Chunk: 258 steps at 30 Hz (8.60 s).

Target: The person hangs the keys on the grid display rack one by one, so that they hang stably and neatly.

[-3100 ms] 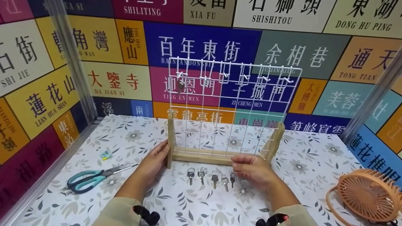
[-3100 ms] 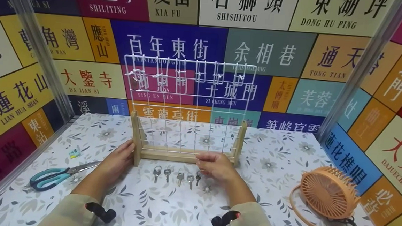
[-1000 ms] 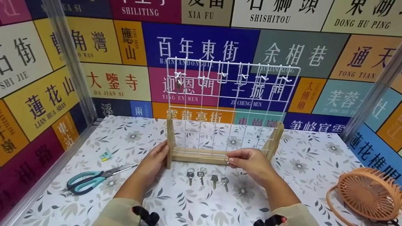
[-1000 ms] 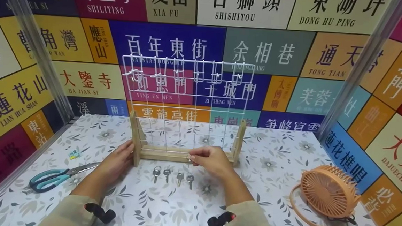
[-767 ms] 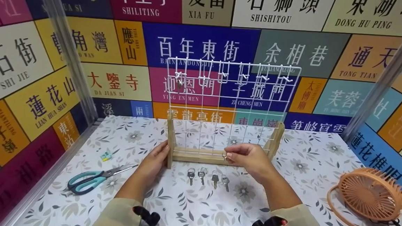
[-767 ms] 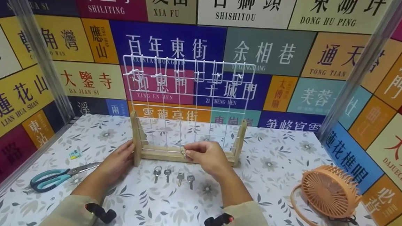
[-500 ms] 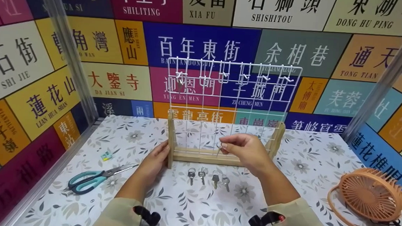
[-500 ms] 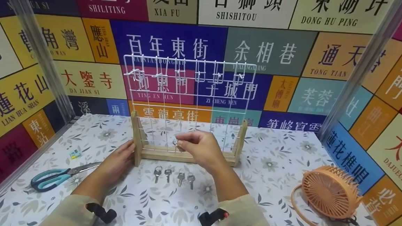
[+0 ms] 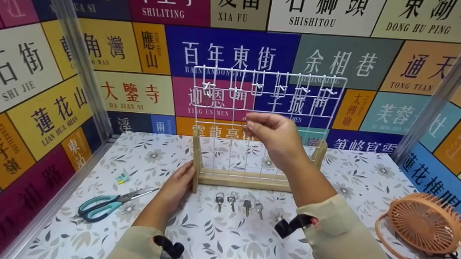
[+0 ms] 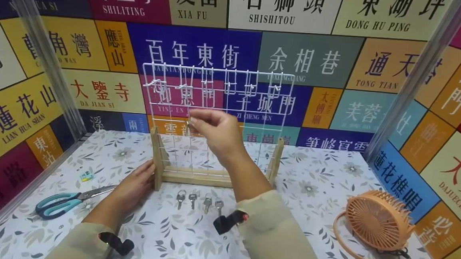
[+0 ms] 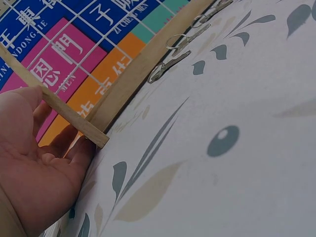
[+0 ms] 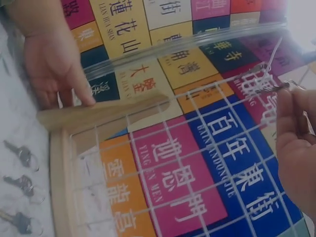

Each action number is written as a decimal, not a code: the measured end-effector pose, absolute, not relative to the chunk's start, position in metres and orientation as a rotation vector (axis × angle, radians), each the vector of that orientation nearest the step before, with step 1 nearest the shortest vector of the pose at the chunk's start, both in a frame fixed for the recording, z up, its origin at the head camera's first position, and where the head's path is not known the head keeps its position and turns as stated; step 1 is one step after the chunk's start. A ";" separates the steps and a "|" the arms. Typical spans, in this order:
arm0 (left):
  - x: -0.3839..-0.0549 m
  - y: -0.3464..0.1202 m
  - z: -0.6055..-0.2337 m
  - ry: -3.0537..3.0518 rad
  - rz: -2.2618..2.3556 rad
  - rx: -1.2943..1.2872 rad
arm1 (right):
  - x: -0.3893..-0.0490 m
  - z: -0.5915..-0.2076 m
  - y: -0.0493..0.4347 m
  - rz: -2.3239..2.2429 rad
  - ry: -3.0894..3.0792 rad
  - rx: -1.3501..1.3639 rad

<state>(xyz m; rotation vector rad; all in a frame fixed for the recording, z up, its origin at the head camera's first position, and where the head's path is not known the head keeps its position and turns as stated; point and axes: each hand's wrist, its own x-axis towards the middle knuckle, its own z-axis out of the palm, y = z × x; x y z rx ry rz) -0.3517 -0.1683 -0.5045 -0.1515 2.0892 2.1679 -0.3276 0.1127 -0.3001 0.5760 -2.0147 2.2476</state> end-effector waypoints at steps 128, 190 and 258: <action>-0.352 -0.169 -0.504 2.114 2.143 -0.162 | -0.352 -0.508 0.187 1.518 -2.938 0.497; -0.352 -0.168 -0.507 2.052 2.162 -0.169 | -0.345 -0.268 0.109 2.605 -1.452 0.264; -0.354 -0.170 -0.509 2.084 2.179 -0.135 | -0.342 -0.478 0.153 2.256 -2.392 0.273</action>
